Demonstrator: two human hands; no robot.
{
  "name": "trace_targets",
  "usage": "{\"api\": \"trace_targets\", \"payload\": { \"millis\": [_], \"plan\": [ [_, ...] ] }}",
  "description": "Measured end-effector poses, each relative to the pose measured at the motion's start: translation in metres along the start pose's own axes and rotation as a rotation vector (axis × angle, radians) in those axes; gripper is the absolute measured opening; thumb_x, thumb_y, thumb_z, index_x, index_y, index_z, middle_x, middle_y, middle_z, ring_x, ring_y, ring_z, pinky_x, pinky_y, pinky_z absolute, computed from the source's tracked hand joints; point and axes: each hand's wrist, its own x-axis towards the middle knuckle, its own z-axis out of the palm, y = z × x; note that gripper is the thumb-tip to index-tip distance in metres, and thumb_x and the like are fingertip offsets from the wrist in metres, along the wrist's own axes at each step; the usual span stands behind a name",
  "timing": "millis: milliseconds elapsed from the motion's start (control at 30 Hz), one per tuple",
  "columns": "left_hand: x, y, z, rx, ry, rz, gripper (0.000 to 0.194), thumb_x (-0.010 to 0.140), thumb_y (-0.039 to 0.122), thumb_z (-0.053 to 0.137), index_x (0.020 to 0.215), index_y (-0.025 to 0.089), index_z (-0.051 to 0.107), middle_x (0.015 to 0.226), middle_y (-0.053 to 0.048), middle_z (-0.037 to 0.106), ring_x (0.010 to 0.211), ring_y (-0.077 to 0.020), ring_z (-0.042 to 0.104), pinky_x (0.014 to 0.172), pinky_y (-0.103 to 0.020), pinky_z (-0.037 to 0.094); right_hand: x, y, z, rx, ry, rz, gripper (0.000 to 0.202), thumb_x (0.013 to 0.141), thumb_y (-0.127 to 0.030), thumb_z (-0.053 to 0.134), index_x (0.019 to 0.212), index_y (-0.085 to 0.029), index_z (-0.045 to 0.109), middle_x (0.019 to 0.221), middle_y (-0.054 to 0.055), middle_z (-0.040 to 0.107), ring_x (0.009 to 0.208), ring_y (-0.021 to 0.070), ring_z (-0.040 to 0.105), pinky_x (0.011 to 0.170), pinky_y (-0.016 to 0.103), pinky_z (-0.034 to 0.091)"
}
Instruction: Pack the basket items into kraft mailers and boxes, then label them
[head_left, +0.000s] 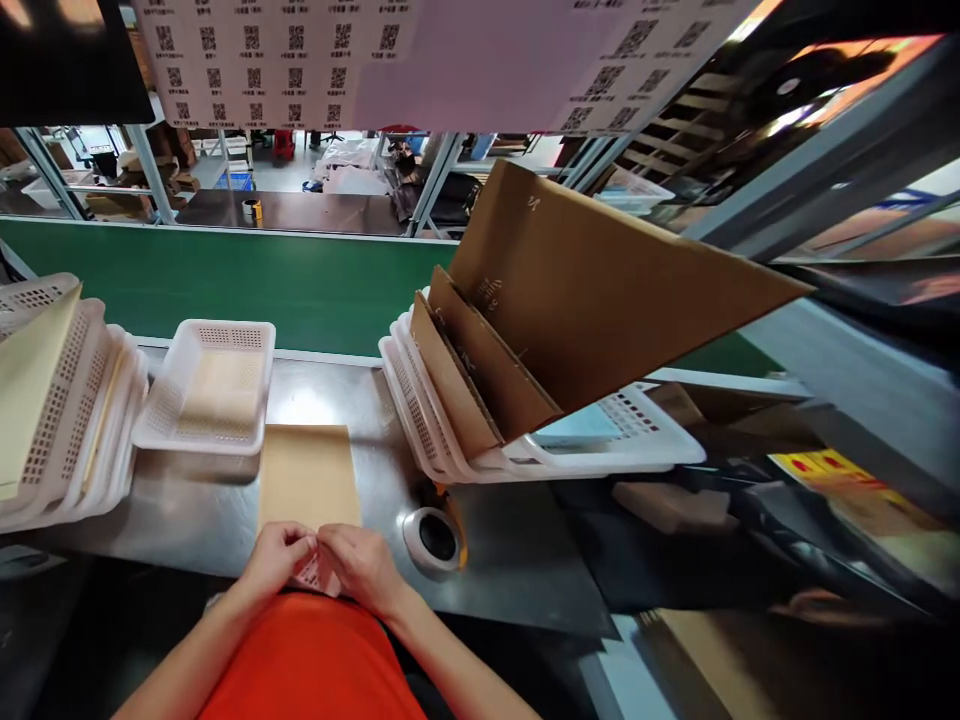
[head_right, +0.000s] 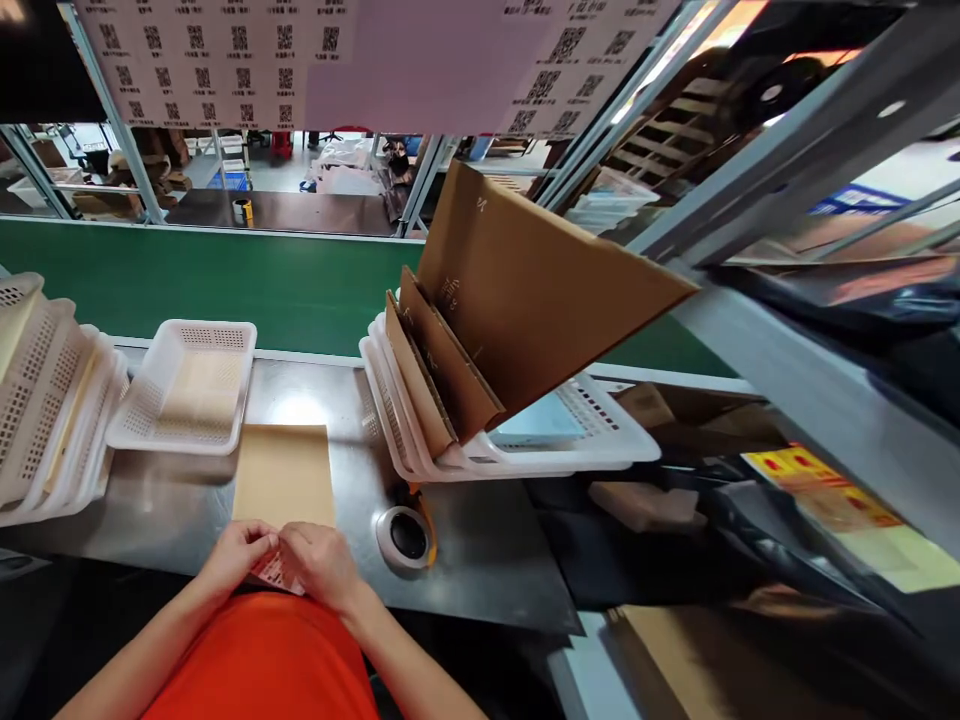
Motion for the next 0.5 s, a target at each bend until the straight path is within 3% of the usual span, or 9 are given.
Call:
{"api": "trace_targets", "payload": {
  "millis": [100, 300, 400, 500],
  "plan": [
    [-0.002, -0.005, 0.004, -0.131, -0.019, -0.093, 0.057, 0.056, 0.065, 0.089, 0.075, 0.013, 0.077, 0.068, -0.004, 0.073, 0.065, -0.0170, 0.063, 0.068, -0.030, 0.047, -0.007, 0.000, 0.003, -0.012, -0.014, -0.002, 0.019, 0.103, -0.017, 0.050, 0.100, -0.019, 0.069, 0.085, 0.004, 0.078, 0.069, 0.0156, 0.071, 0.060, 0.023, 0.049],
    [-0.014, 0.001, 0.008, -0.292, -0.101, -0.246, 0.059, 0.052, 0.062, 0.094, 0.076, 0.013, 0.072, 0.071, -0.003, 0.071, 0.066, -0.0145, 0.064, 0.065, -0.026, 0.049, -0.005, -0.002, -0.006, 0.175, -0.055, 0.101, 0.011, 0.095, -0.016, 0.056, 0.093, -0.021, 0.065, 0.092, 0.004, 0.076, 0.081, 0.0159, 0.070, 0.071, 0.025, 0.053],
    [-0.016, -0.006, 0.013, -0.318, -0.144, -0.305, 0.047, 0.056, 0.050, 0.094, 0.074, 0.015, 0.068, 0.069, -0.002, 0.070, 0.065, -0.0143, 0.065, 0.066, -0.026, 0.050, -0.004, -0.002, -0.016, 0.175, -0.069, 0.014, 0.006, 0.090, -0.018, 0.058, 0.090, -0.021, 0.063, 0.093, 0.006, 0.074, 0.081, 0.0172, 0.066, 0.070, 0.028, 0.052],
    [-0.012, -0.029, 0.013, -0.259, -0.112, -0.313, 0.030, 0.065, 0.039, 0.082, 0.067, 0.018, 0.060, 0.058, 0.004, 0.059, 0.055, -0.0114, 0.055, 0.058, -0.024, 0.043, -0.010, -0.008, -0.024, 0.178, -0.065, -0.145, 0.006, 0.089, -0.019, 0.057, 0.091, -0.023, 0.061, 0.099, 0.007, 0.075, 0.086, 0.0192, 0.065, 0.074, 0.032, 0.052]
  ]
}}
